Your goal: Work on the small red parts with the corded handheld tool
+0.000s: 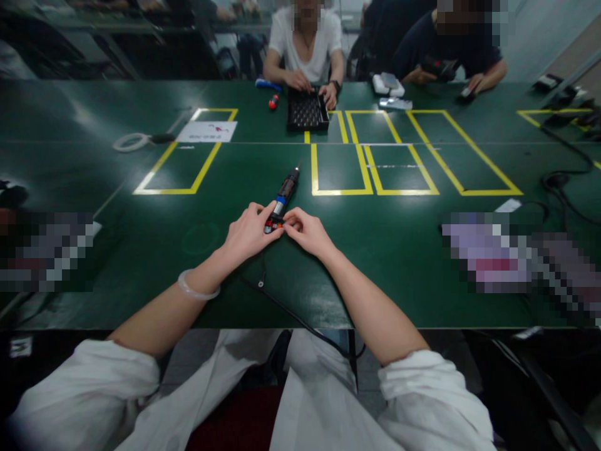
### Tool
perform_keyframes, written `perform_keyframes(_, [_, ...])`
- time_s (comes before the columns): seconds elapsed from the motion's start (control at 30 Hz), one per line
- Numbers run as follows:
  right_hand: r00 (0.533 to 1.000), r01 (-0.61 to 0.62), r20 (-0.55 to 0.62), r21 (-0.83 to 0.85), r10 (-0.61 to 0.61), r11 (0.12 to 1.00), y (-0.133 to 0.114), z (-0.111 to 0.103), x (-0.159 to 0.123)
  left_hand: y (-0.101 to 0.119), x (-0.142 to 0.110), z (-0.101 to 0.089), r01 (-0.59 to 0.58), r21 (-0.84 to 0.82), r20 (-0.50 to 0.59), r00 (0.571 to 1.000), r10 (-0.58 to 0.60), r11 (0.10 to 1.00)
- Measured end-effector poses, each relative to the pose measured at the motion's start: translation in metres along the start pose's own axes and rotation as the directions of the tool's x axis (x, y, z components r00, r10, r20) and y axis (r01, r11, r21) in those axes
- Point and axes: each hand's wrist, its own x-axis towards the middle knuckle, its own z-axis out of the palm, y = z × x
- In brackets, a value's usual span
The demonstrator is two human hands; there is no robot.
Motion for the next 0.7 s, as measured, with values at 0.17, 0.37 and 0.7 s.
perform_keyframes(0.17, [1.0,0.01,0.004,-0.051,-0.01,0.999,0.002,-0.003,0.0,-0.02,-0.005,-0.006,0.003,0.025,0.02,1.0,-0.004,1.0])
perform_keyframes(0.37, [1.0,0.003,0.016,-0.092,-0.002,0.996,0.001,-0.004,0.0,-0.079,-0.007,-0.012,0.067,0.123,-0.004,0.998,-0.067,0.99])
perform_keyframes(0.7, [0.999,-0.007,0.037,-0.144,0.013,0.99,-0.006,-0.005,0.0,-0.232,0.002,-0.035,0.355,0.267,0.017,0.928,-0.373,0.896])
